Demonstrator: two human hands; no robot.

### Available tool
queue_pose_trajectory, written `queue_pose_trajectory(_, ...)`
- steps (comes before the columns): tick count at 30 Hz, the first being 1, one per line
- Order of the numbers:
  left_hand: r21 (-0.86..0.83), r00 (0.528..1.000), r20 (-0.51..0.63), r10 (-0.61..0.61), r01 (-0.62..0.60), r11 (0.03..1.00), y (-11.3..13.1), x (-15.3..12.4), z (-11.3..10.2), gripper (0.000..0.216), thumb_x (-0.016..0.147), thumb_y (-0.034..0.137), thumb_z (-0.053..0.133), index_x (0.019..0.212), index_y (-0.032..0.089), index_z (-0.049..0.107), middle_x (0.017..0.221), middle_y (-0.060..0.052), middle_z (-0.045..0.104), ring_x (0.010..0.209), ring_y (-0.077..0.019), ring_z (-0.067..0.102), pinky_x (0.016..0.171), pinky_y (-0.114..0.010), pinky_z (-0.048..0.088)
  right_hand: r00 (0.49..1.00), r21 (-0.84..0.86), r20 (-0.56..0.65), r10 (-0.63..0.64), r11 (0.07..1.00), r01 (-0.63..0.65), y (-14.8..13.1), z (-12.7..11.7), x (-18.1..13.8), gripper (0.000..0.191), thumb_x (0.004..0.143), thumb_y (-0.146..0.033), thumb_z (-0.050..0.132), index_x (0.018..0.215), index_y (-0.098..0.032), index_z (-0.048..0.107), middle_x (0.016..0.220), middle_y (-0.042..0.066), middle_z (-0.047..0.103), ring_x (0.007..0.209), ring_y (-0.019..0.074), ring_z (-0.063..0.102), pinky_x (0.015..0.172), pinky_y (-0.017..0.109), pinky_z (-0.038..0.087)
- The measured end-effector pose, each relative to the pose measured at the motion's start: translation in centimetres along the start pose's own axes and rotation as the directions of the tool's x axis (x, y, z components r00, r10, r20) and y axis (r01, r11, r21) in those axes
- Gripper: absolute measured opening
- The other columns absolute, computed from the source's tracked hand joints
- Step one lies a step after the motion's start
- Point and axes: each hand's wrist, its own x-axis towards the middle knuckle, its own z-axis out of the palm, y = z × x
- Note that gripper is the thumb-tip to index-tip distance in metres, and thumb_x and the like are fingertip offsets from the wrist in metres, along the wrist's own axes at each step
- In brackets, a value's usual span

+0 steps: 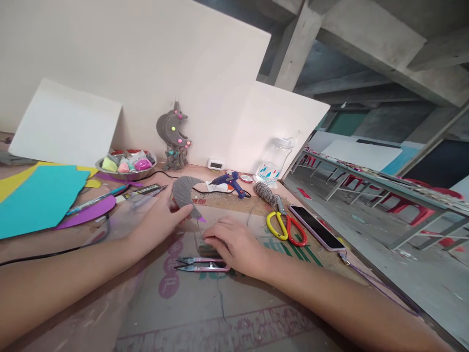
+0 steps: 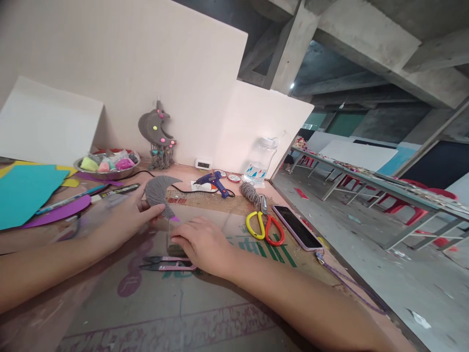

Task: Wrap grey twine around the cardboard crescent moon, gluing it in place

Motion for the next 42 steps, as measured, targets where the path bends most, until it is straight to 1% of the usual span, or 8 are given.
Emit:
queue_pose_trajectory(2, 0.041, 1.000, -0.009, -0.020, 0.021, 0.999, 0.1, -0.2, -0.1, 0.066, 0.078, 0.037, 0.057, 0.136, 0.020, 0.032, 0.063, 0.005, 0.056, 0.050, -0.0116, 0.050, 0.046, -0.021, 0.036, 1.000, -0.031, -0.005, -0.015, 0.999, 0.015, -0.1, 0.0, -0.2, 0.017, 0.092, -0.022, 0.044, 0.088, -0.017, 0.060, 0.076, 0.004, 0.066, 0.071, 0.0140, 0.057, 0.070, 0.027, 0.045)
queue_pose_trajectory(4, 0.097, 1.000, -0.011, -0.019, 0.020, 0.995, 0.1, -0.3, -0.2, 0.068, 0.080, 0.040, 0.053, 0.140, 0.020, 0.029, 0.060, 0.006, 0.054, 0.051, -0.0119, 0.050, 0.047, -0.022, 0.037, 1.000, -0.042, -0.014, -0.017, 0.999, 0.017, 0.0, 0.1, -0.3, 0.017, 0.093, -0.022, 0.043, 0.089, -0.017, 0.059, 0.075, 0.004, 0.065, 0.068, 0.0132, 0.056, 0.066, 0.025, 0.044)
queue_pose_trajectory(9, 0.213, 0.993, 0.108, 0.045, -0.068, 0.975, 0.1, -0.3, -0.2, 0.039, 0.084, 0.041, 0.044, 0.114, 0.022, 0.059, 0.078, -0.001, 0.064, 0.068, -0.0162, 0.058, 0.056, -0.025, 0.044, 0.997, -0.042, -0.063, -0.036, 0.999, 0.033, 0.2, 0.0, -0.4, 0.018, 0.093, -0.023, 0.043, 0.091, -0.017, 0.060, 0.075, 0.003, 0.066, 0.066, 0.0122, 0.057, 0.063, 0.024, 0.044)
queue_pose_trajectory(11, 0.211, 0.987, 0.149, 0.053, -0.084, 0.974, 0.0, -0.4, 0.0, 0.034, 0.083, 0.038, 0.046, 0.109, 0.021, 0.060, 0.088, -0.002, 0.065, 0.076, -0.0170, 0.060, 0.064, -0.026, 0.046, 0.996, -0.033, -0.084, -0.034, 0.999, 0.032, 0.3, -0.2, -0.3, 0.018, 0.093, -0.025, 0.043, 0.092, -0.018, 0.060, 0.075, 0.003, 0.066, 0.067, 0.0123, 0.058, 0.063, 0.024, 0.044)
queue_pose_trajectory(16, 0.187, 0.972, 0.228, 0.054, -0.098, 0.977, -0.8, -0.6, 0.3, 0.042, 0.078, 0.031, 0.054, 0.118, 0.023, 0.048, 0.098, -0.001, 0.064, 0.089, -0.0177, 0.061, 0.076, -0.028, 0.048, 0.991, 0.017, -0.130, 0.017, 1.000, -0.015, 0.5, -0.7, -0.2, 0.018, 0.092, -0.025, 0.045, 0.094, -0.018, 0.061, 0.078, 0.004, 0.067, 0.070, 0.0127, 0.061, 0.066, 0.024, 0.046)
queue_pose_trajectory(27, 0.238, 0.980, 0.167, 0.108, -0.146, 0.960, -0.1, -1.1, 0.2, 0.039, 0.077, 0.034, 0.058, 0.112, 0.022, 0.047, 0.114, -0.004, 0.056, 0.098, -0.0183, 0.057, 0.085, -0.030, 0.045, 0.989, 0.062, -0.148, 0.028, 0.998, -0.019, 0.6, -0.7, -0.2, 0.016, 0.090, -0.022, 0.048, 0.095, -0.019, 0.062, 0.077, 0.003, 0.067, 0.069, 0.0123, 0.061, 0.064, 0.024, 0.046)
queue_pose_trajectory(36, 0.264, 0.974, 0.174, 0.145, -0.188, 0.946, -0.4, -1.2, 0.4, 0.038, 0.077, 0.041, 0.059, 0.108, 0.022, 0.049, 0.112, -0.004, 0.057, 0.098, -0.0198, 0.057, 0.081, -0.029, 0.046, 0.973, 0.123, -0.177, 0.146, 0.984, -0.125, 0.5, -1.0, -0.2, 0.016, 0.090, -0.025, 0.049, 0.092, -0.019, 0.064, 0.081, 0.003, 0.069, 0.072, 0.0128, 0.062, 0.067, 0.024, 0.047)
queue_pose_trajectory(42, 0.299, 0.982, 0.114, 0.149, -0.177, 0.937, 0.1, -1.3, 0.2, 0.036, 0.078, 0.044, 0.059, 0.105, 0.021, 0.051, 0.103, -0.003, 0.059, 0.088, -0.0182, 0.056, 0.075, -0.027, 0.045, 0.931, 0.189, -0.232, 0.281, 0.952, -0.240, 1.0, -1.5, 0.0, 0.017, 0.089, -0.027, 0.049, 0.086, -0.018, 0.063, 0.076, 0.002, 0.067, 0.069, 0.0124, 0.060, 0.066, 0.024, 0.046)
